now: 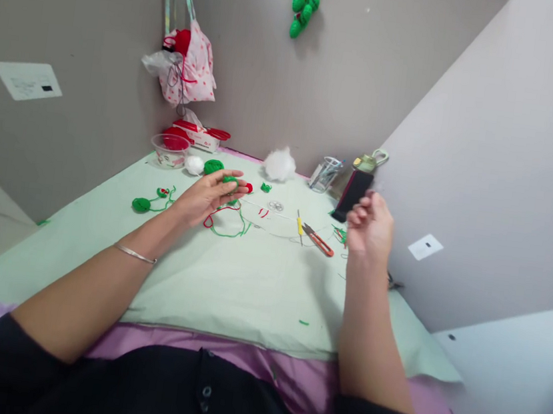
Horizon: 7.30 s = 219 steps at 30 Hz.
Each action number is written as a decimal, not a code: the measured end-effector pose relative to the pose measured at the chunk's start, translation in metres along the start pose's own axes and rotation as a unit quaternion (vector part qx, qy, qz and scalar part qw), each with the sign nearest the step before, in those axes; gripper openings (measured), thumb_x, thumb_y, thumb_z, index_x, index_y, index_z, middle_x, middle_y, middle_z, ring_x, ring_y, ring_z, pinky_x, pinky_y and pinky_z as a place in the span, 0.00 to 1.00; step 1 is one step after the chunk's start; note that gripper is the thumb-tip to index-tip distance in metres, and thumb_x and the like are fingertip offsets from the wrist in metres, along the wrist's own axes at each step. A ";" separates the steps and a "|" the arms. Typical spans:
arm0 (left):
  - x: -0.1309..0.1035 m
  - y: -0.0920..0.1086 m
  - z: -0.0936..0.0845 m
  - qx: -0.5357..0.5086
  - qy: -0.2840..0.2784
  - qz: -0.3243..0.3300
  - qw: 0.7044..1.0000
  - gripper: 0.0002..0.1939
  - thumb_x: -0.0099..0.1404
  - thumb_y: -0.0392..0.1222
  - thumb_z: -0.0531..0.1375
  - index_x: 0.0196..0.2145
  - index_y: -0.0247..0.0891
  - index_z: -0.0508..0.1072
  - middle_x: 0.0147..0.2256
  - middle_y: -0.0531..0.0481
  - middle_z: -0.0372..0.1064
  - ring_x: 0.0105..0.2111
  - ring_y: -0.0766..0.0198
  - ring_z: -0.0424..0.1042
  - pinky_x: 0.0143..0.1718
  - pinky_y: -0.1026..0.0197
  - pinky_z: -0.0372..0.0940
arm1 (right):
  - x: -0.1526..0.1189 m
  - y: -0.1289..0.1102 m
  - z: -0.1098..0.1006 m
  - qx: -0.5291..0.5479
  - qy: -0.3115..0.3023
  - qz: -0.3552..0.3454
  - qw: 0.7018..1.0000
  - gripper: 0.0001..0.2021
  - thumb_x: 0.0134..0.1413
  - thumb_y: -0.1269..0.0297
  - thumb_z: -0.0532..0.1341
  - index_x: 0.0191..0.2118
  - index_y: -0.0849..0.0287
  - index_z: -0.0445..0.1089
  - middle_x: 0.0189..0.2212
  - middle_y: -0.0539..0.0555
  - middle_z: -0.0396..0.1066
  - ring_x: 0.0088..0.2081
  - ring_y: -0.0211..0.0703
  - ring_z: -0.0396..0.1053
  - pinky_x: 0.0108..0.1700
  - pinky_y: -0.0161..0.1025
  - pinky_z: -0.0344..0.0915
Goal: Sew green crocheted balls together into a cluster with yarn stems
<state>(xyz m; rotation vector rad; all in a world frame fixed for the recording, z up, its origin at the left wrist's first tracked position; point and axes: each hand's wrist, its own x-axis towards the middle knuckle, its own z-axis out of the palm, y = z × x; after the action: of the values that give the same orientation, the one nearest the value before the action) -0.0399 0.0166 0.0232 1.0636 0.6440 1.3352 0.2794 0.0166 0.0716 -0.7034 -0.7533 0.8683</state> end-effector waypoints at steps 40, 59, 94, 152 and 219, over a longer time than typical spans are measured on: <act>-0.006 -0.017 0.014 -0.026 -0.053 -0.058 0.997 0.11 0.62 0.46 0.69 0.37 0.35 0.79 0.41 0.46 0.76 0.40 0.65 0.73 0.52 0.59 0.68 | -0.088 0.062 0.051 -0.212 -0.352 0.135 0.902 0.15 0.47 0.53 0.71 0.32 0.60 0.76 0.20 0.46 0.66 0.21 0.33 0.61 0.27 0.34 0.59; -0.010 -0.017 0.021 -0.069 -0.081 -0.100 0.989 0.09 0.66 0.44 0.66 0.39 0.35 0.77 0.38 0.46 0.76 0.37 0.67 0.75 0.47 0.64 0.70 | -0.091 0.078 0.048 -0.250 -0.335 0.012 0.909 0.10 0.51 0.55 0.68 0.33 0.56 0.77 0.29 0.51 0.71 0.25 0.35 0.61 0.27 0.36 0.59; -0.015 -0.033 0.029 0.133 -0.025 0.031 0.990 0.19 0.55 0.51 0.72 0.38 0.37 0.74 0.35 0.50 0.74 0.37 0.61 0.74 0.46 0.54 0.69 | -0.085 0.077 0.042 -0.322 -0.344 -0.041 0.881 0.08 0.58 0.58 0.64 0.40 0.54 0.67 0.32 0.50 0.70 0.32 0.40 0.71 0.37 0.40 0.70; -0.003 -0.023 0.011 0.029 -0.017 -0.041 0.999 0.17 0.54 0.48 0.73 0.38 0.35 0.80 0.37 0.49 0.75 0.38 0.63 0.75 0.53 0.54 0.67 | -0.089 0.037 0.049 -0.163 -0.428 0.048 0.888 0.08 0.54 0.58 0.70 0.32 0.57 0.78 0.24 0.47 0.67 0.22 0.32 0.61 0.26 0.35 0.61; -0.012 -0.034 0.027 0.145 0.033 0.057 0.987 0.17 0.55 0.47 0.72 0.40 0.38 0.78 0.34 0.50 0.74 0.35 0.62 0.70 0.42 0.58 0.65 | -0.093 0.079 0.055 -0.173 -0.340 0.253 0.889 0.16 0.41 0.52 0.73 0.30 0.61 0.78 0.24 0.48 0.69 0.24 0.31 0.59 0.29 0.34 0.57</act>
<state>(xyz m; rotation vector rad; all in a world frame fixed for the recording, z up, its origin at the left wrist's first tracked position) -0.0033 0.0022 0.0021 1.3104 0.8573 1.4088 0.1626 -0.0141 0.0133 -0.9434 -1.4127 1.5191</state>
